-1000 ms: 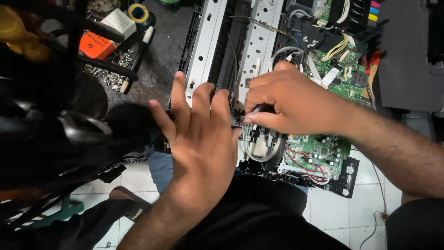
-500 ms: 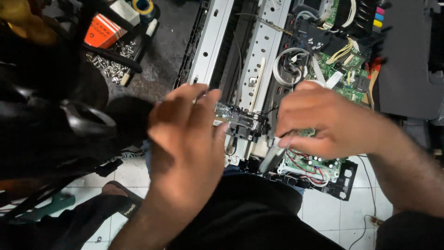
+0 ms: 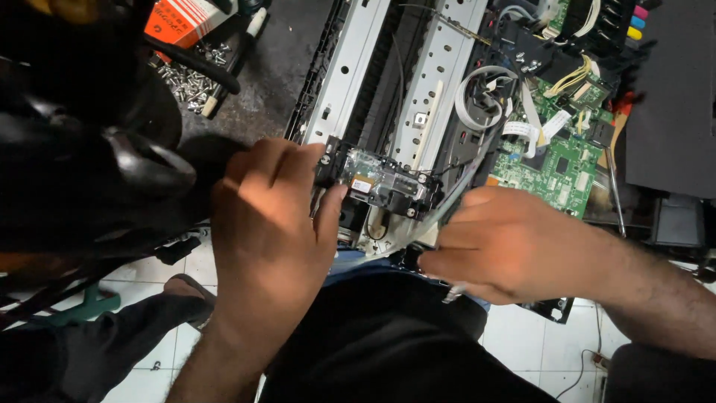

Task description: Connecting ribbon cables and internal components during the repair of a printer or scanner.

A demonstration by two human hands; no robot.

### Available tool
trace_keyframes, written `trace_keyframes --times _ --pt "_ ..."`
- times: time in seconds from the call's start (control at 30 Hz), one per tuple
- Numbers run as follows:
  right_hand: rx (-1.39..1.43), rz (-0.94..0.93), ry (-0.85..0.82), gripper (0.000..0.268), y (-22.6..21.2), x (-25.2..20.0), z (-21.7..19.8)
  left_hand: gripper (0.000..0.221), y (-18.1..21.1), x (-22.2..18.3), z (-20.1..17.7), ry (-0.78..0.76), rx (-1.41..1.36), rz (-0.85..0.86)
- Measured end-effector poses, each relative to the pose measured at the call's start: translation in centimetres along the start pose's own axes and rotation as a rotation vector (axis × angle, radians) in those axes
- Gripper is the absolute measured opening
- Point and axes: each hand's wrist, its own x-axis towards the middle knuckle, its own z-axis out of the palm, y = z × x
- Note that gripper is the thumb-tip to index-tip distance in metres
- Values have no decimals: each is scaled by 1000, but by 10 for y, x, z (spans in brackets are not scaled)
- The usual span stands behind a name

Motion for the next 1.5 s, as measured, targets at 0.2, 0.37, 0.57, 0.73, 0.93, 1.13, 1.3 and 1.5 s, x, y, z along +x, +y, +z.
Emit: trace_keyframes --times 0.2,0.37,0.57,0.73,0.93,1.13,1.3,1.5 --pt "-83 212 189 20 36 -28 3 33 1 -3 5 -45 51 -84" --pt "-166 361 -71 36 37 -14 -6 28 2 0 0 -18 100 -35" --pt "-80 331 -83 52 43 -15 -4 32 -2 0 5 -55 112 -92" --pt "-69 311 -100 58 46 -18 2 26 -3 -1 3 -39 140 -62" --pt "-52 203 -83 55 42 -8 3 12 -5 1 -4 -53 140 -100" --pt "-18 192 -124 54 34 -2 9 11 -11 -16 -8 -91 160 -93" --pt "4 199 -115 60 38 -5 13 15 -6 -22 -2 169 149 28" --pt "-13 233 -64 58 42 -8 6 24 -3 -9 -1 202 26 67"
